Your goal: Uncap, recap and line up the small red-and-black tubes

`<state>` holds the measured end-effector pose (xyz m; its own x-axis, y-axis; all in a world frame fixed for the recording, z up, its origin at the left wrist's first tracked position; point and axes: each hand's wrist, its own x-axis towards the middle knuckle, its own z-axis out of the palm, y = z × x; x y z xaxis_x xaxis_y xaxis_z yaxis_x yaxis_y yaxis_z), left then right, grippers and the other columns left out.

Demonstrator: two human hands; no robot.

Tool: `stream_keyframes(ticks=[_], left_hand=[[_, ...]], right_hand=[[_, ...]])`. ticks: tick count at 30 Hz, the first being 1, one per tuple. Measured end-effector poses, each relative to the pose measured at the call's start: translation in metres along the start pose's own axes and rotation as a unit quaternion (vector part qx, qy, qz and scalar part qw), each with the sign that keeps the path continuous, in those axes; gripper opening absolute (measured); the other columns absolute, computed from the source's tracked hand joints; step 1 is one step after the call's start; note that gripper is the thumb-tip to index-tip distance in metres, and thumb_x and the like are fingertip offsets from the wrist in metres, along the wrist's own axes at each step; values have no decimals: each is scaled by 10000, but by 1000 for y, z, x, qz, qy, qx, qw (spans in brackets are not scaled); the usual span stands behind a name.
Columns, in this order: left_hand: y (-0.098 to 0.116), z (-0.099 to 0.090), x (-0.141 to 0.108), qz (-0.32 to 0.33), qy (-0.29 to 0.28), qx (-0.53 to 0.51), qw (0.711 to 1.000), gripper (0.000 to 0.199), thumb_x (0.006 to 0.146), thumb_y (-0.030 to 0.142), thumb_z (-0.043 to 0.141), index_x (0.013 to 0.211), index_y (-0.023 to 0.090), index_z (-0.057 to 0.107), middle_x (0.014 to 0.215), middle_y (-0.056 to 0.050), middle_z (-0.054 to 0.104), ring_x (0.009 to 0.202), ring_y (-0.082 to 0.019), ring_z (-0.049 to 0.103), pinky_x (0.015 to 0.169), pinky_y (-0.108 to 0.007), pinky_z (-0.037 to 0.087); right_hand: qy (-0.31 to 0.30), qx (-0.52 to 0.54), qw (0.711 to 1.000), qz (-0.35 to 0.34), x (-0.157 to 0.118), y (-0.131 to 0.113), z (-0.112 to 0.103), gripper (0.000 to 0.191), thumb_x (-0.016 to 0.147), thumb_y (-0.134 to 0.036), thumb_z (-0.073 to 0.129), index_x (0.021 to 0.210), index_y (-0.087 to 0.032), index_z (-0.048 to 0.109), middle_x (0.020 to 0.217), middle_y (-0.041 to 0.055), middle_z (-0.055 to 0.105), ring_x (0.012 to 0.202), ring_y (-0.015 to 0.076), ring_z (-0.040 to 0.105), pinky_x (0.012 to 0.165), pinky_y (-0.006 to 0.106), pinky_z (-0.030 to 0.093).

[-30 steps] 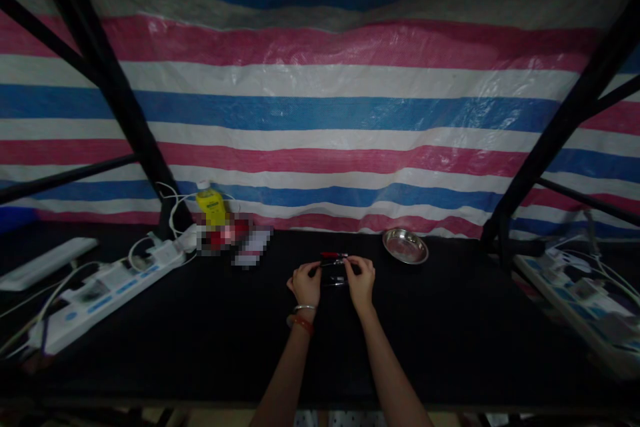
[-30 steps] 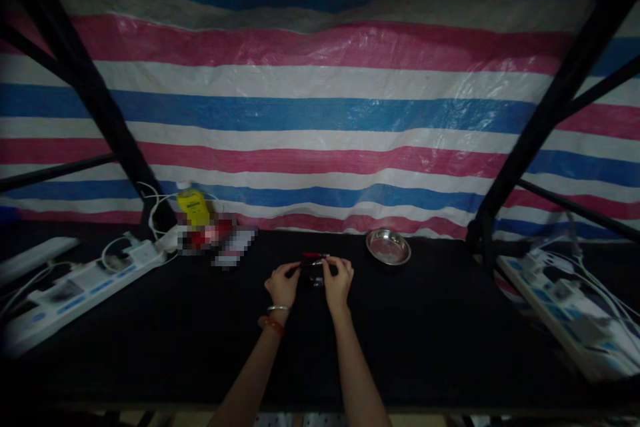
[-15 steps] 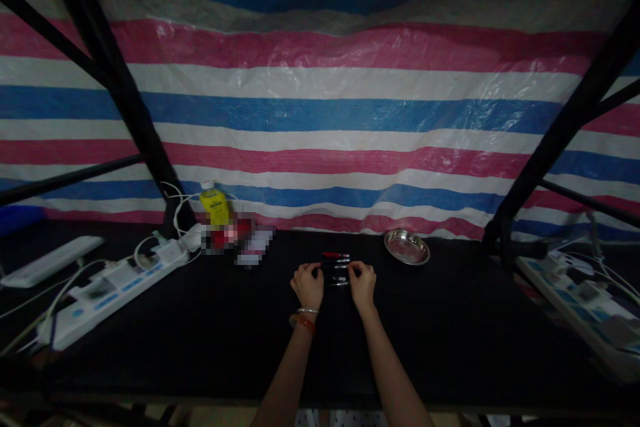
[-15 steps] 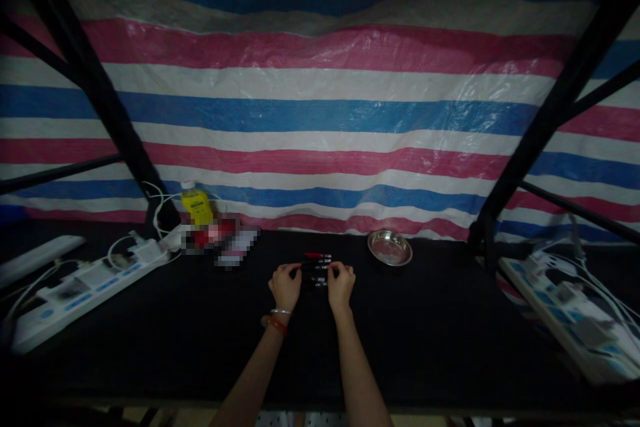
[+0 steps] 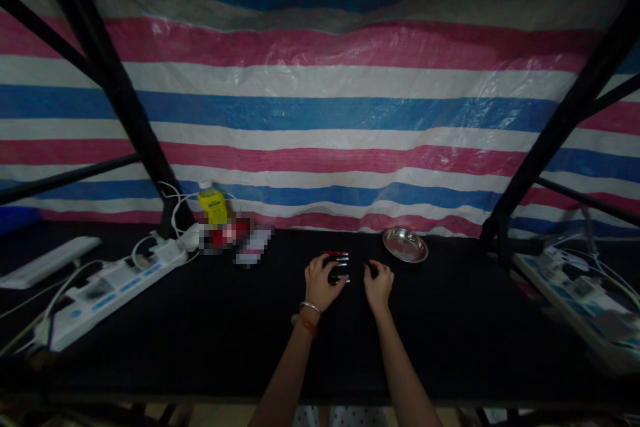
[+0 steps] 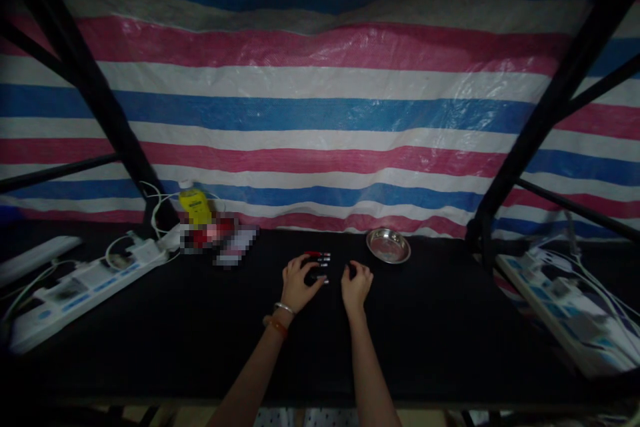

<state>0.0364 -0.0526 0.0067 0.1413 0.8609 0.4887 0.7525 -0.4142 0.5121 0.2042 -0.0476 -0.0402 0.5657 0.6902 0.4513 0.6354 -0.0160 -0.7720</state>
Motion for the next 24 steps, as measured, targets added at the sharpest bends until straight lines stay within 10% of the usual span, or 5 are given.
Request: stream_keyframes(ticks=[5,24], left_hand=[[2,5,-2,48,-87,15,995,437,604,435,726,1003,275,647,1279,-59,490,1167,-286,400,965,-455,300],[2,3,-3,14,-73,-1,997,252,647,344,703,884,269,664,1197,-44,541,1132,-268,429,949,-443,324]], right_hand=[[-31,-11,999,-27,-5,8,-2,348,680,-309,580,965,-136,677,957,145,571,903,283,508,834,384,393],[-31,46,998,-42,-7,5,-6,212,759,-276,514,779,-157,688,798,95,559,780,237,541,754,347,445]])
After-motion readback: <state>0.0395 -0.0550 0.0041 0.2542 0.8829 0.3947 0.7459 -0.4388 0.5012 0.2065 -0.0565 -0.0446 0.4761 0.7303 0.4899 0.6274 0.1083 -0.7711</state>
